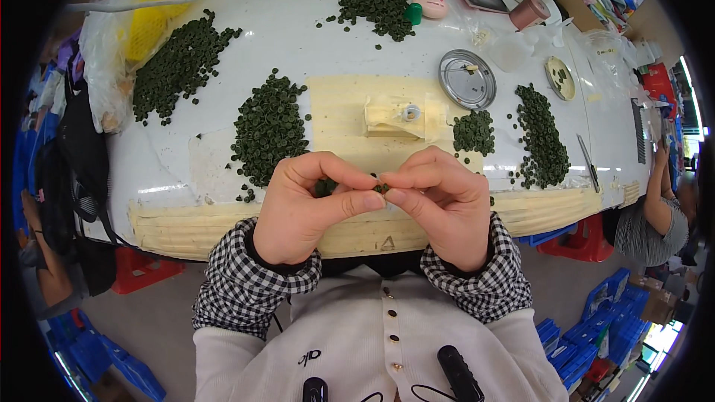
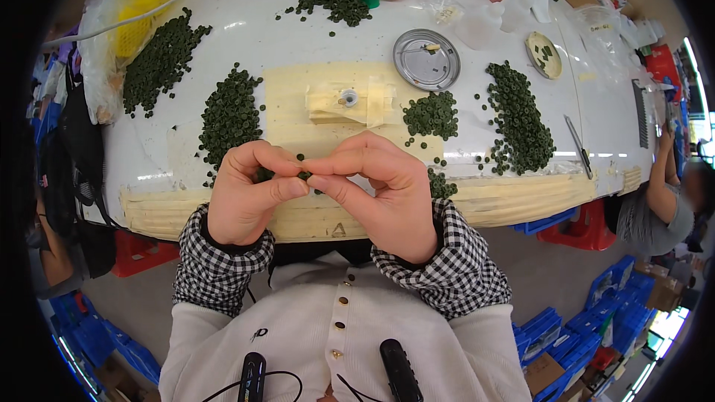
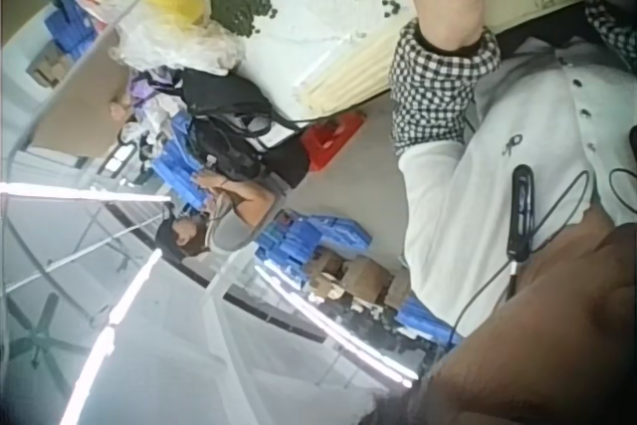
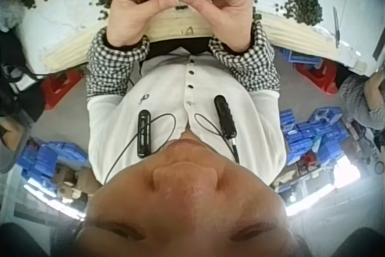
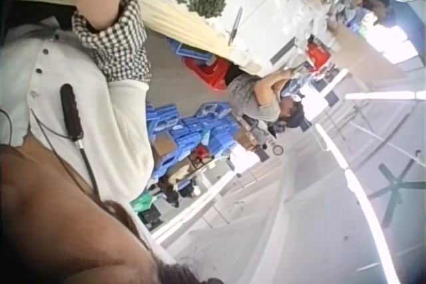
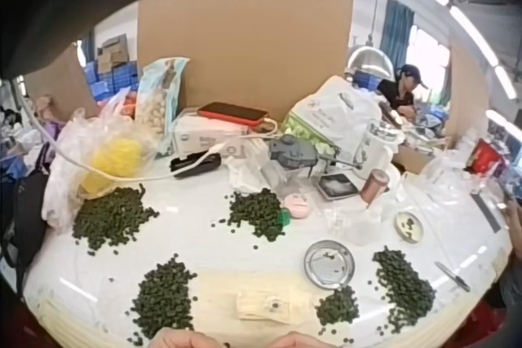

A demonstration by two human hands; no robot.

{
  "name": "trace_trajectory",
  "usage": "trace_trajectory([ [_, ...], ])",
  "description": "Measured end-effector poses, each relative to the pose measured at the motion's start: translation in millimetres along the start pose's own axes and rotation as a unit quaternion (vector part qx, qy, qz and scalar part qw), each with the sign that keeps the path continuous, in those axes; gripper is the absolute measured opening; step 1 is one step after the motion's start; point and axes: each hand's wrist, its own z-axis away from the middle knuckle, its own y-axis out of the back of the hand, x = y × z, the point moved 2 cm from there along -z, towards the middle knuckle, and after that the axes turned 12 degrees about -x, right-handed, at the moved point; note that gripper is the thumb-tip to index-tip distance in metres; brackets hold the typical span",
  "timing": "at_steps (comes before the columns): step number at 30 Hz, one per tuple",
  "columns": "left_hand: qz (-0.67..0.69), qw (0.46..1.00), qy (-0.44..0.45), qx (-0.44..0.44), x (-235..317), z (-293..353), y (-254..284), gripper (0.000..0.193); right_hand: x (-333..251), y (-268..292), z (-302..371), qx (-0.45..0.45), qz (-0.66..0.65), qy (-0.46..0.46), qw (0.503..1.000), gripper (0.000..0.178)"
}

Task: Sorting and inspecting small green plastic toy components on a workbench in a factory setting.

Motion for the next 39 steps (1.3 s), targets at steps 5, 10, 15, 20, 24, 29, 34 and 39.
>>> trace_trajectory([
  [5, -0.009, 1.000, -0.021, 0.012, -1, 1, 1, 0.014, -6, -3, 1, -0.019, 0.121, 0.010, 0.992, 0.030],
  [10, 0.006, 0.996, -0.068, 0.065, 3, -1, -3, 0.015, -11, -8, -1, -0.036, 0.207, 0.064, 0.976, 0.037],
  [15, -0.056, 0.991, -0.093, 0.074, 3, 0, -1, 0.016, -13, -9, -2, -0.021, 0.233, 0.067, 0.970, 0.037],
  [20, -0.116, 0.986, -0.101, 0.060, 3, 4, 1, 0.018, -12, -8, 1, -0.023, 0.225, 0.060, 0.972, 0.035],
  [24, -0.177, 0.975, -0.114, 0.067, 7, 5, -2, 0.017, -12, -7, 1, -0.018, 0.225, 0.058, 0.972, 0.035],
  [29, -0.197, 0.971, -0.114, 0.074, 6, 3, -3, 0.018, -13, -5, 1, -0.016, 0.254, 0.063, 0.965, 0.035],
  [34, -0.205, 0.969, -0.111, 0.080, 6, 3, -3, 0.017, -14, -5, 1, -0.018, 0.277, 0.070, 0.958, 0.035],
  [39, -0.205, 0.969, -0.109, 0.084, 5, 3, -3, 0.015, -16, -2, 0, -0.040, 0.298, 0.078, 0.951, 0.038],
])
